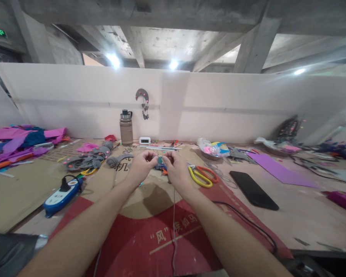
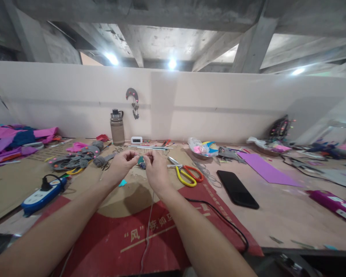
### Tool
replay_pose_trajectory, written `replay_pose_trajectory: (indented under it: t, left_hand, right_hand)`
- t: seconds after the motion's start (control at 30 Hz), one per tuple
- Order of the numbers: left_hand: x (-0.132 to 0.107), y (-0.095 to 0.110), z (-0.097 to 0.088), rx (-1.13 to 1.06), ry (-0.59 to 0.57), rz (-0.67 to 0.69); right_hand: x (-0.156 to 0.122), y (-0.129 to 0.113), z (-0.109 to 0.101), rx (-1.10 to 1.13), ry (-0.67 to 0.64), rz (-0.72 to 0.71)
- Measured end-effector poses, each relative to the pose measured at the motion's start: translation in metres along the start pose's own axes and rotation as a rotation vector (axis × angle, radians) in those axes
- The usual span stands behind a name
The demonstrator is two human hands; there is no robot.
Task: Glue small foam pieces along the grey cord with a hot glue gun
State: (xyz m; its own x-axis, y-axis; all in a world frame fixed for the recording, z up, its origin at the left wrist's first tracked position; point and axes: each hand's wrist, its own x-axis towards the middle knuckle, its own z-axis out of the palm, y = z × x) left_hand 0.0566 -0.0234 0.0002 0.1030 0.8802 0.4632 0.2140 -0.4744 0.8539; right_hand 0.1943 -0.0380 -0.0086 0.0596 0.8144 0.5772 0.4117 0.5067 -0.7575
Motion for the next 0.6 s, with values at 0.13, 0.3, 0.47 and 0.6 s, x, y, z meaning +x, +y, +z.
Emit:
replay_pose_trajectory:
  t: [0.13,0.3,0.47,0.6]
  left_hand:
    - [0.0006,0.0004,-0.0009,0.004,-0.035,-0.005]
    - [0.0017,0.0006,-0.0027,0.028,-0.061,-0.01]
    - [0.002,0.0013,-0.0036,0.015,-0.08,-0.012]
    - [0.0025,0.0016,-0.0047,0.013,-0.101,-0.014]
  right_hand:
    - [0.0006,-0.0002,-0.0012,-0.017,0.004,-0.019]
    - [0.0014,0.0017,-0.0016,-0.031,-0.013,-0.018]
    - [0.0023,0.002,-0.0015,-0.062,-0.037,-0.003]
    - [0.0031,0.0014,-0.0012,-0.042,-0.061,-0.007]
